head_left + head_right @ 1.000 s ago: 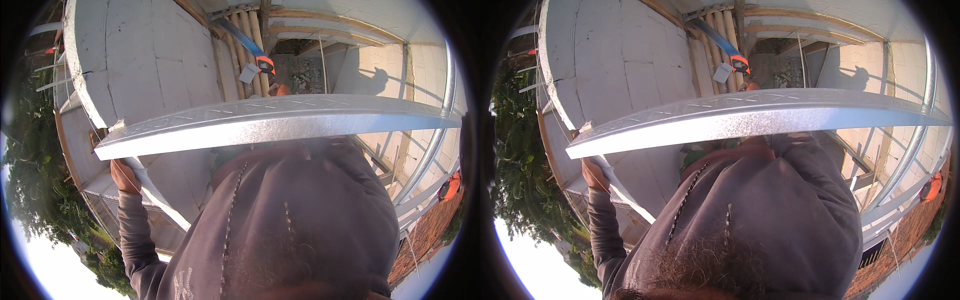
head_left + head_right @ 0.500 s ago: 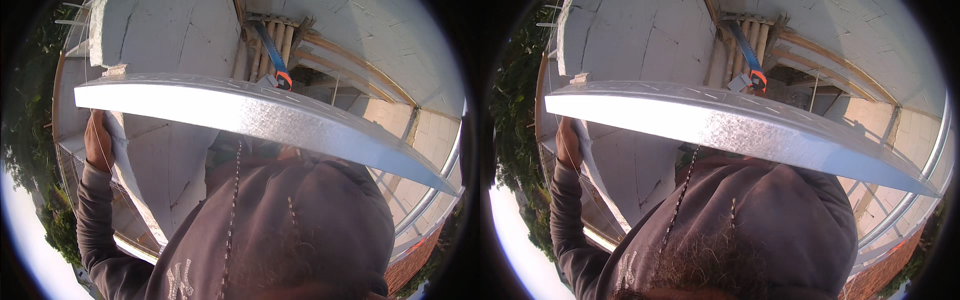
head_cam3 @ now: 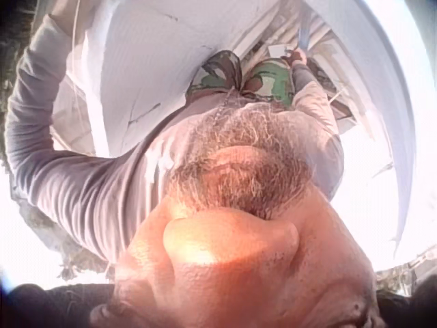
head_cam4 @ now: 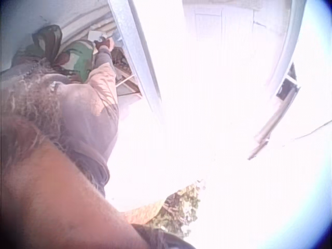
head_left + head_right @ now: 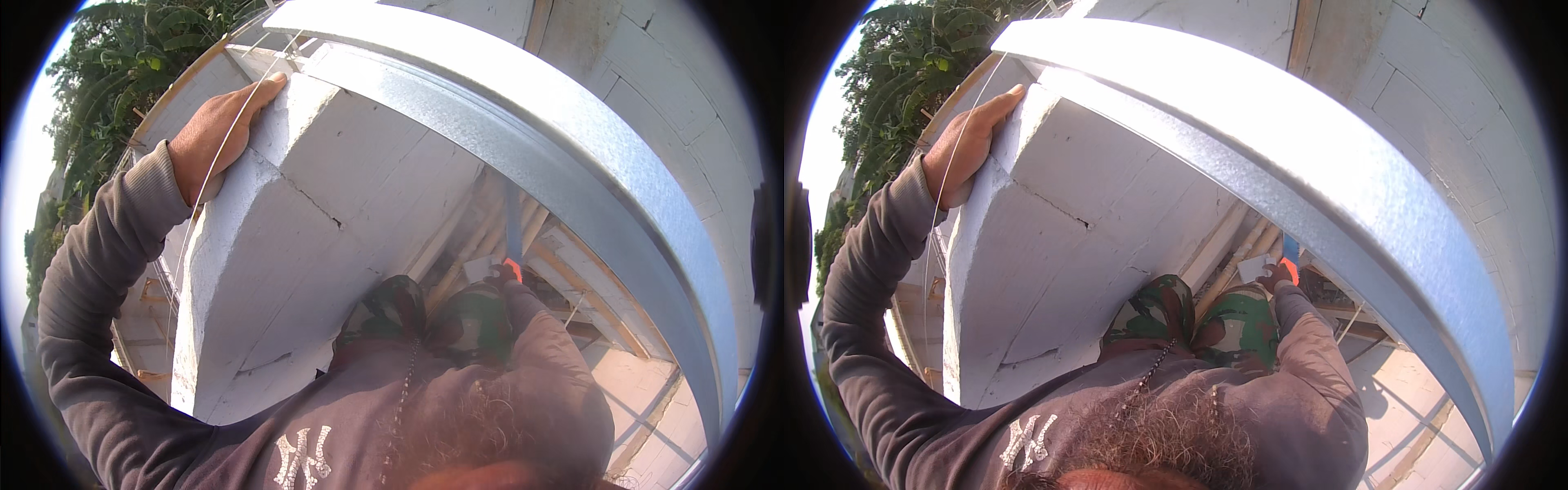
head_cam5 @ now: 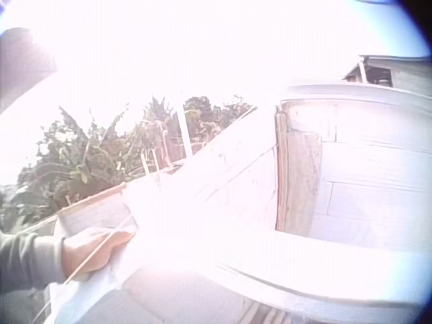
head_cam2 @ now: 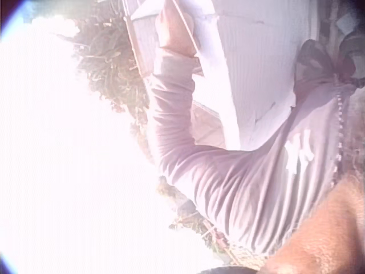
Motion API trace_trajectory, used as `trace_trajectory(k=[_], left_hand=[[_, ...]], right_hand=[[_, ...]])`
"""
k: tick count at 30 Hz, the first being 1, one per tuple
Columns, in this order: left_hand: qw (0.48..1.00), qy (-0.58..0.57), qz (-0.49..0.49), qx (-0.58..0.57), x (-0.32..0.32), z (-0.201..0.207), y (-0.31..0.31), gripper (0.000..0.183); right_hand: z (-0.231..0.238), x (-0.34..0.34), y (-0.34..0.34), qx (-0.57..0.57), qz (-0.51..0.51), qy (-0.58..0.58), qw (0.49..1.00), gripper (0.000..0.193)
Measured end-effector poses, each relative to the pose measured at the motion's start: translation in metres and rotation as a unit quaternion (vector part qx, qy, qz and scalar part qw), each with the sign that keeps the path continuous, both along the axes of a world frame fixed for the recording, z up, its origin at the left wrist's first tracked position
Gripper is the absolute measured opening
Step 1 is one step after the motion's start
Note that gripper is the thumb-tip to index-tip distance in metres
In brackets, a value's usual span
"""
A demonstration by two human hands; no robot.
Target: The person uses a hand saw to cut a piece of metal, then aligns and fits the metal beam onto the structural frame of a roof.
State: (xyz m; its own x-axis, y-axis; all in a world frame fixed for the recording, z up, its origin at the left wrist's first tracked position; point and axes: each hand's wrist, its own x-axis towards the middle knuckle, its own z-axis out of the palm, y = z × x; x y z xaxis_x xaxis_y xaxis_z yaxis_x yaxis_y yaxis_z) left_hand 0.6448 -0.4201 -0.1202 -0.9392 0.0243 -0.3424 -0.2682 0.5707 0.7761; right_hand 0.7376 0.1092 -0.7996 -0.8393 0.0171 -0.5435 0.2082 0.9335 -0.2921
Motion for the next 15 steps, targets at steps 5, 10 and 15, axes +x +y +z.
trace_trajectory(k=[5, 10, 15], left_hand=[[0.999, 0.037, 0.008, -0.033, 0.014, 0.009, -0.007, 0.067], [0.984, 0.127, -0.106, -0.072, 0.001, 0.0, -0.016, 0.067], [0.967, 0.166, -0.165, -0.1, 0.004, -0.004, -0.022, 0.06]], right_hand=[[0.016, -0.033, -0.046, -0.022, -0.015, -0.125, 0.992, 0.078], [0.025, -0.025, -0.044, 0.055, 0.009, -0.053, 0.997, 0.068], [0.032, -0.022, -0.07, 0.172, 0.044, -0.034, 0.983, 0.056]])
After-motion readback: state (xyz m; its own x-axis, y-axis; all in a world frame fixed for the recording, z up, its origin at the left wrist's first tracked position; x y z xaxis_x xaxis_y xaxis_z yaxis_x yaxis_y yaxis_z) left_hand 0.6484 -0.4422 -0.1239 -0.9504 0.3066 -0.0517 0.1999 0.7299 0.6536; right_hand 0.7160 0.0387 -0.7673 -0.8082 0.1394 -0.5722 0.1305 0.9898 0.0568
